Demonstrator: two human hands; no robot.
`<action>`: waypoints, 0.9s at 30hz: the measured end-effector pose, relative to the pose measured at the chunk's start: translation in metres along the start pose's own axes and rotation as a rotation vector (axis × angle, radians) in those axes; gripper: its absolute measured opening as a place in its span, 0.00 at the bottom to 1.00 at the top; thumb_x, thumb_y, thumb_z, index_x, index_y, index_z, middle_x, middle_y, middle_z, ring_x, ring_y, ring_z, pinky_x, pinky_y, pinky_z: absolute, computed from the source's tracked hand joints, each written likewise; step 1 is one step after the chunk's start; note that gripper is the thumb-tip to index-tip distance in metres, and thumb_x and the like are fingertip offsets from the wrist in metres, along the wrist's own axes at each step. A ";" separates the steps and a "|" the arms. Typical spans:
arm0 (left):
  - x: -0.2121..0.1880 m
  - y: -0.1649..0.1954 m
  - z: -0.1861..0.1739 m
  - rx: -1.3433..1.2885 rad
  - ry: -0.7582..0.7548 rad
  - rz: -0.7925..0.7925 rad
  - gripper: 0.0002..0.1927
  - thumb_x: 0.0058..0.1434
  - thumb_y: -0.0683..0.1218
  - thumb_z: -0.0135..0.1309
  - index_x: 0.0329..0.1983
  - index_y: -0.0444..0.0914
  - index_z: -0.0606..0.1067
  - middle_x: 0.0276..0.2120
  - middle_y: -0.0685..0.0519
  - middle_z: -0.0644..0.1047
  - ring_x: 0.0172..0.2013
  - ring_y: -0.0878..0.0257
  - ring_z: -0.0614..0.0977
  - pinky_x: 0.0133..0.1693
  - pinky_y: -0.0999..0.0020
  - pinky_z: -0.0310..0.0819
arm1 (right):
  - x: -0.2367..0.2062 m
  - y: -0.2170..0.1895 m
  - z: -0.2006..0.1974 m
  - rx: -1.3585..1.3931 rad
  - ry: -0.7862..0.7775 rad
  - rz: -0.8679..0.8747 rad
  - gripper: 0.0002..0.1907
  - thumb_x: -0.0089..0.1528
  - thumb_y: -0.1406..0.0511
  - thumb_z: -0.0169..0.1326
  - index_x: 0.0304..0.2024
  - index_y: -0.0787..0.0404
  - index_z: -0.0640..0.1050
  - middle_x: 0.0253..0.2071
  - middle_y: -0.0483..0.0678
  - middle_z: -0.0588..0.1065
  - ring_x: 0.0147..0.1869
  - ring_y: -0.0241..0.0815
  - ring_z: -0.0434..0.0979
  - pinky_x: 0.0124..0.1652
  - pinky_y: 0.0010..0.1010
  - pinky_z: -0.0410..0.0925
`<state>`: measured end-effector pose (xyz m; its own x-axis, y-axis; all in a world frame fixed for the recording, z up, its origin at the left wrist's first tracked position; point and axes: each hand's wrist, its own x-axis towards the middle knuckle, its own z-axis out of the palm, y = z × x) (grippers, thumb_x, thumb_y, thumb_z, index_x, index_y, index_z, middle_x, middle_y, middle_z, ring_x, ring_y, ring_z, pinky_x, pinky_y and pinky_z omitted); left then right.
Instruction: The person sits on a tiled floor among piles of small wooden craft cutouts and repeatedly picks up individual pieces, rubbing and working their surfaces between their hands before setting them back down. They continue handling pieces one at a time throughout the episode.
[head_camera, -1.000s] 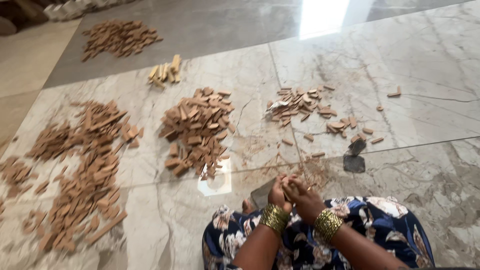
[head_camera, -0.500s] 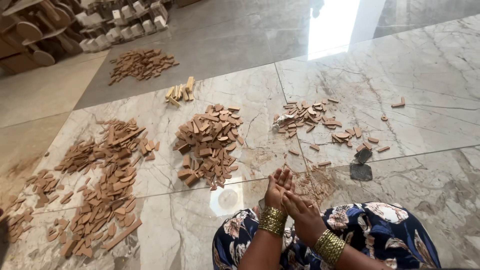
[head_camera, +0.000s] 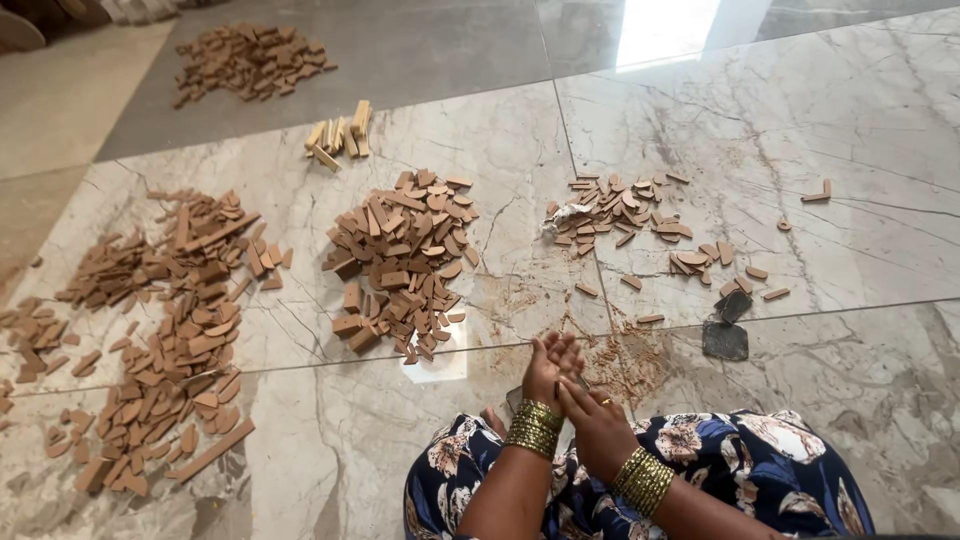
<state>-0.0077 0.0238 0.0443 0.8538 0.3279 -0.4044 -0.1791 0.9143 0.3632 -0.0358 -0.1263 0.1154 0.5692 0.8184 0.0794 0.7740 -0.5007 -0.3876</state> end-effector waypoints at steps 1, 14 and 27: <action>0.004 0.000 0.002 -0.023 -0.019 0.003 0.30 0.69 0.65 0.37 0.62 0.40 0.62 0.66 0.42 0.67 0.66 0.48 0.68 0.59 0.54 0.68 | 0.001 0.002 -0.002 0.000 0.014 -0.023 0.40 0.52 0.73 0.49 0.69 0.59 0.61 0.70 0.48 0.62 0.64 0.51 0.66 0.61 0.46 0.62; 0.004 -0.049 0.009 0.420 0.100 -0.151 0.47 0.71 0.70 0.36 0.75 0.28 0.54 0.70 0.32 0.61 0.70 0.44 0.64 0.68 0.56 0.59 | 0.051 0.057 -0.011 0.020 -0.568 0.365 0.40 0.66 0.66 0.46 0.76 0.53 0.42 0.76 0.49 0.54 0.66 0.46 0.72 0.63 0.36 0.69; 0.001 -0.052 -0.005 0.459 0.342 0.061 0.26 0.73 0.60 0.50 0.41 0.31 0.75 0.28 0.49 0.77 0.25 0.62 0.77 0.29 0.67 0.75 | 0.052 0.088 -0.019 0.437 -0.076 0.315 0.38 0.61 0.75 0.43 0.74 0.55 0.55 0.68 0.60 0.64 0.67 0.58 0.69 0.63 0.42 0.66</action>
<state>0.0006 -0.0224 0.0209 0.6280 0.5049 -0.5922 0.0730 0.7194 0.6908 0.0672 -0.1328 0.1030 0.7210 0.6736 -0.1627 0.3722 -0.5744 -0.7291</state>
